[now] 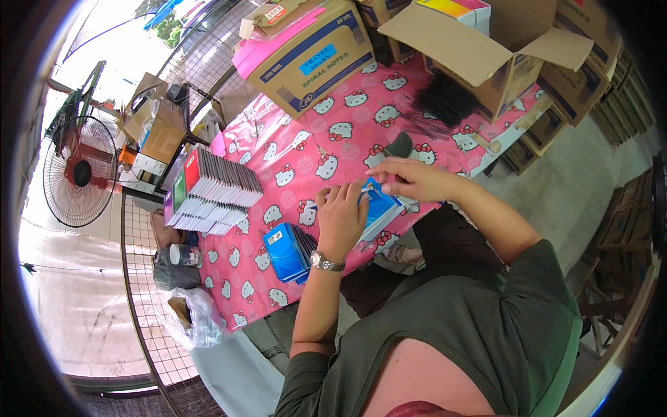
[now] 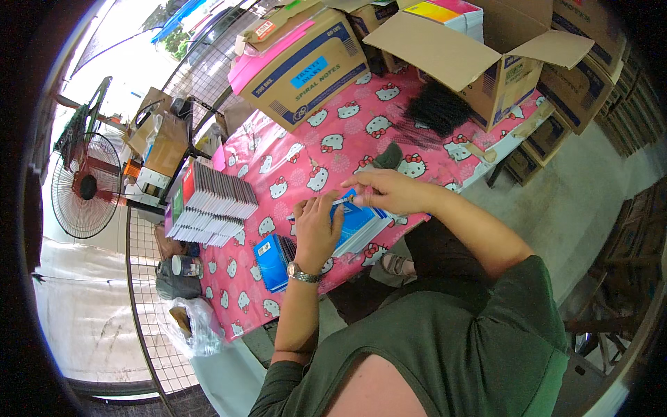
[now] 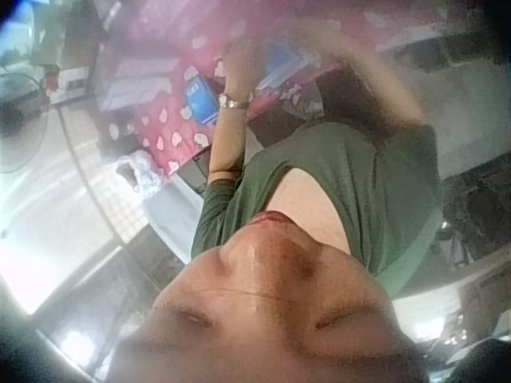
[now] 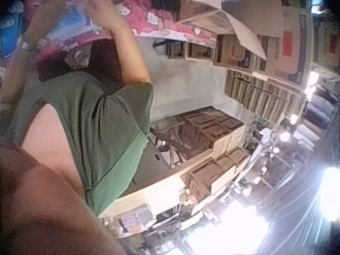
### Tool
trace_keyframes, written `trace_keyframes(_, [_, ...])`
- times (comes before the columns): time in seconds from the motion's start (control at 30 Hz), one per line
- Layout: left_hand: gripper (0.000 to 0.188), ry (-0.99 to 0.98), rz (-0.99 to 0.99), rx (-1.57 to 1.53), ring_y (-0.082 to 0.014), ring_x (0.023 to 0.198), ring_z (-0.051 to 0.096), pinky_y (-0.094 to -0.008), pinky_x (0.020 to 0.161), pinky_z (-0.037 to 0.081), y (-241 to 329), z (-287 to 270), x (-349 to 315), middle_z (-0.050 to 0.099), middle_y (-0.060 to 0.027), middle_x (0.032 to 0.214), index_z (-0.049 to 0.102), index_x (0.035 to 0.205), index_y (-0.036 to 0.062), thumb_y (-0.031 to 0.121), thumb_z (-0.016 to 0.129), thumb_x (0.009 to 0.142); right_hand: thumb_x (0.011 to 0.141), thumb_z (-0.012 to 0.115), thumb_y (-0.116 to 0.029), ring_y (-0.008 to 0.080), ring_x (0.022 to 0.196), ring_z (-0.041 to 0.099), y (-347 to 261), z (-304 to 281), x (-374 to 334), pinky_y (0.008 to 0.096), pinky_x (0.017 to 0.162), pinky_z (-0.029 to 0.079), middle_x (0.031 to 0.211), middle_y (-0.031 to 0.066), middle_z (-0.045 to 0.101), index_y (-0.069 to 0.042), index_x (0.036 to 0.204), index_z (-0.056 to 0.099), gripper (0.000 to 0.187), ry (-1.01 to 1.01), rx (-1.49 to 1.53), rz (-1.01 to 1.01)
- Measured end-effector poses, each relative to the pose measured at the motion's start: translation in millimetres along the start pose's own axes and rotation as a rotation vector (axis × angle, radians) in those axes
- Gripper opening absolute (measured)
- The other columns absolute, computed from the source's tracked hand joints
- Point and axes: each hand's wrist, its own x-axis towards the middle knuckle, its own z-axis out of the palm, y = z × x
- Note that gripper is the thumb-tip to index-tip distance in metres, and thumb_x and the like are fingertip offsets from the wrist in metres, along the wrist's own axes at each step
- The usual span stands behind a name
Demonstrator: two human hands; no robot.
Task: The person manually inserts a plastic spiral coil through the pre-punched holes of a notebook and uses a hand tool to crimp and trim the ends.
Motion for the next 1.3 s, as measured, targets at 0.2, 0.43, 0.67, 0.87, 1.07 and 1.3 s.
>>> trace_keyframes(0.2, [0.025, -0.046, -0.005, 0.031, -0.0282, 0.095, 0.061, -0.0466, 0.095, 0.039, -1.3, 2.3, -2.6, 0.066, -0.0086, 0.099, 0.062, 0.112, 0.0097, 0.021, 0.062, 0.090, 0.093, 0.066, -0.017, 0.0208, 0.074, 0.065, -1.1, 8.9, -3.5, 0.0365, 0.067, 0.050, 0.080, 0.0069, 0.062, -0.010, 0.126, 0.055, 0.035, 0.125, -0.336, -0.183])
trace_keyframes(0.43, [0.022, -0.028, 0.053, -0.018, -0.0307, 0.092, 0.061, -0.0456, 0.095, 0.039, -2.4, 0.6, -2.2, 0.066, -0.0099, 0.096, 0.062, 0.108, 0.0075, 0.020, 0.063, 0.091, 0.091, 0.066, -0.027, 0.0323, 0.105, 0.061, 89.0, -8.1, 39.2, 0.0454, 0.085, 0.051, 0.108, 0.0205, 0.062, -0.005, 0.127, 0.055, 0.043, 0.089, -0.012, 0.355])
trace_keyframes(0.67, [0.030, 0.041, -0.055, 0.199, -0.0291, 0.106, 0.055, -0.0512, 0.100, 0.035, -6.3, 5.6, -19.2, 0.061, -0.0075, 0.107, 0.064, 0.109, 0.0118, 0.034, 0.067, 0.089, 0.080, 0.074, -0.037, 0.0352, 0.123, 0.050, 155.2, 12.0, 42.4, 0.0454, 0.104, 0.042, 0.128, 0.0201, 0.053, -0.007, 0.128, 0.059, 0.059, 0.129, -0.616, 0.274])
trace_keyframes(0.87, [0.037, 0.060, -0.142, -0.012, -0.0317, 0.100, 0.053, -0.0455, 0.088, 0.039, -10.4, 9.3, -19.1, 0.060, -0.0099, 0.101, 0.065, 0.100, 0.0070, 0.035, 0.077, 0.079, 0.082, 0.071, -0.035, 0.0239, 0.118, 0.054, 39.5, -15.8, 51.1, 0.0358, 0.102, 0.042, 0.123, 0.0116, 0.057, -0.010, 0.129, 0.063, 0.053, -0.490, 0.414, 0.098])
trace_keyframes(1.07, [0.040, 0.084, -0.126, -0.060, -0.0308, 0.099, 0.053, -0.0450, 0.086, 0.039, -9.9, 12.4, -17.6, 0.059, -0.0094, 0.099, 0.065, 0.097, 0.0072, 0.037, 0.081, 0.075, 0.083, 0.071, -0.027, 0.0182, 0.114, 0.056, 34.5, -21.1, 51.3, 0.0347, 0.100, 0.043, 0.118, 0.0061, 0.059, -0.006, 0.136, 0.056, 0.059, -0.552, 0.724, 0.191])
trace_keyframes(1.3, [0.042, 0.092, -0.131, -0.096, -0.0331, 0.095, 0.053, -0.0445, 0.083, 0.042, -7.5, 6.1, -12.9, 0.059, -0.0121, 0.095, 0.061, 0.094, 0.0032, 0.031, 0.083, 0.072, 0.081, 0.072, -0.030, 0.0137, 0.108, 0.056, 36.4, -18.8, 60.1, 0.0318, 0.095, 0.045, 0.115, 0.0049, 0.059, -0.005, 0.129, 0.056, 0.057, -0.548, 0.497, 0.142])
